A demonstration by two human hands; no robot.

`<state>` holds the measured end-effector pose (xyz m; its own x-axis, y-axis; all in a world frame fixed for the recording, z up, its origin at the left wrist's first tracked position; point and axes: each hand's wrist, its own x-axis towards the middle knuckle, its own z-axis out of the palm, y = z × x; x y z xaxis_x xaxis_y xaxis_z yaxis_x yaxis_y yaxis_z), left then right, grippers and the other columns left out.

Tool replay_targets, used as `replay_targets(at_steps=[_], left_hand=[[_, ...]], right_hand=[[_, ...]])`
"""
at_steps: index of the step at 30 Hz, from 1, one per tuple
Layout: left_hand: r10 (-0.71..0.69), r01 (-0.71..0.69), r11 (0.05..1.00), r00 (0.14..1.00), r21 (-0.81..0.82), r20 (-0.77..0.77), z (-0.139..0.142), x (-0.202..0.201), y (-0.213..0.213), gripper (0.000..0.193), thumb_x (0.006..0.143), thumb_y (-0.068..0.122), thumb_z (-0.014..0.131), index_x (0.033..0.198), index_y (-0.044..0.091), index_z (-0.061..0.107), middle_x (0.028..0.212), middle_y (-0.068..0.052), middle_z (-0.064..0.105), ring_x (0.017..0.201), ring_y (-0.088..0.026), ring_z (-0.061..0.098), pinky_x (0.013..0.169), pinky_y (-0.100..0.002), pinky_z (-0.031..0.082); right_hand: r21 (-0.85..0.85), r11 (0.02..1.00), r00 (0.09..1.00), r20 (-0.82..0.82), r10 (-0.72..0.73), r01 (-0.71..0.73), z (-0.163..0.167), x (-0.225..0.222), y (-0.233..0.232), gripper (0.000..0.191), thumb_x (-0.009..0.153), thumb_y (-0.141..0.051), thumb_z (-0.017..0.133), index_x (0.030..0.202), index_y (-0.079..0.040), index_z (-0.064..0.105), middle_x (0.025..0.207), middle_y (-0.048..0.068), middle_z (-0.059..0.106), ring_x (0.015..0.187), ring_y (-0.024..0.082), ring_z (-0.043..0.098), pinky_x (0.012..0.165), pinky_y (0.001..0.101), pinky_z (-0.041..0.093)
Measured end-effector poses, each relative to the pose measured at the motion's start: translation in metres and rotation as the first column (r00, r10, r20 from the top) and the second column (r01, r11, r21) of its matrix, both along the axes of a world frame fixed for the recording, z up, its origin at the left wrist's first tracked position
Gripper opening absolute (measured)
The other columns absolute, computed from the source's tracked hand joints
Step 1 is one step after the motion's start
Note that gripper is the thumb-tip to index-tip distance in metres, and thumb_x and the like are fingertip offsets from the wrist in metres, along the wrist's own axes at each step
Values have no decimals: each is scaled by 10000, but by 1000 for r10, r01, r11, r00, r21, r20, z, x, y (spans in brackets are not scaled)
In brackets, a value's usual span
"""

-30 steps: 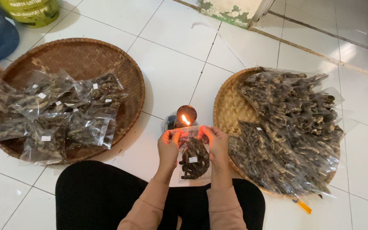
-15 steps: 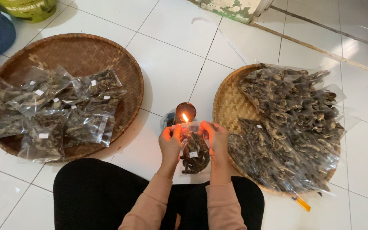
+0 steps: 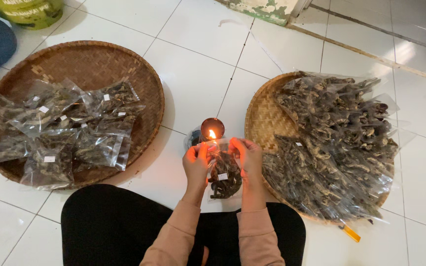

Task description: The person sits on the floor and places dried sea cucumber pieces into small clear plastic bags, holding each bag opening over a small oil-lamp flame to heat-seal it closed. Sealed bags are placed into a bamboo tray alongside other finished bags, and the person repeats the process with the next bag.

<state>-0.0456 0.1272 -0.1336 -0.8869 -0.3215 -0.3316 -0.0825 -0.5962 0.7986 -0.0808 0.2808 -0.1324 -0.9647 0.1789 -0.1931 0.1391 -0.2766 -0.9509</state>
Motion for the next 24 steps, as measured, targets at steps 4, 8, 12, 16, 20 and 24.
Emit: replay_targets(at_steps=[4, 8, 12, 16, 20, 24], left_hand=[[-6, 6, 1000, 1000, 8, 6, -2, 0, 6, 186, 992, 131, 635, 998, -54, 646, 945, -116, 706, 827, -158, 702, 701, -292, 587], [-16, 16, 1000, 1000, 13, 17, -3, 1, 4, 152, 963, 124, 631, 996, -24, 647, 942, -113, 722, 807, -156, 698, 687, -295, 570], [43, -45, 998, 997, -32, -67, 10, 14, -11, 205, 1029, 165, 630, 956, -25, 616, 940, -93, 670, 815, -141, 671, 748, -298, 598], [13, -46, 989, 974, -144, -226, 51, 50, -22, 165, 1047, 126, 591, 957, -12, 607, 966, -111, 718, 860, -137, 681, 799, -283, 582], [-120, -40, 927, 910, -374, -396, 106, 97, -34, 113, 1043, 77, 570, 978, -3, 618, 968, -100, 749, 884, -134, 689, 823, -271, 565], [-198, -128, 841, 830, -525, -521, 143, 125, -38, 80, 1011, 21, 614, 946, -24, 628, 993, -119, 681, 948, -184, 733, 842, -277, 578]], right_hand=[[-14, 1000, 999, 40, -19, 20, -3, 0, 8, 113, 899, -103, 745, 889, 9, 758, 741, 49, 716, 614, 106, 628, 546, 238, 407], [-45, 999, 998, 56, -18, 21, -6, -2, 6, 95, 885, -82, 733, 898, 9, 755, 735, 58, 728, 604, 120, 638, 537, 232, 419], [-131, 990, 993, -105, 44, -57, 3, 9, -11, 109, 933, -60, 732, 919, 45, 758, 772, 68, 714, 623, 105, 566, 573, 242, 435], [-112, 976, 964, -216, 158, -185, 49, 46, -16, 143, 977, -79, 708, 975, 60, 742, 848, 96, 722, 737, 127, 621, 653, 249, 474], [105, 958, 897, -336, 287, -267, 127, 97, -3, 257, 939, -144, 728, 1122, 35, 702, 1002, 91, 733, 952, 144, 690, 876, 289, 556], [503, 863, 734, -605, 307, 54, 185, 137, -8, 518, 873, -248, 804, 1288, -3, 613, 1170, 106, 678, 1128, 213, 610, 998, 326, 442]])
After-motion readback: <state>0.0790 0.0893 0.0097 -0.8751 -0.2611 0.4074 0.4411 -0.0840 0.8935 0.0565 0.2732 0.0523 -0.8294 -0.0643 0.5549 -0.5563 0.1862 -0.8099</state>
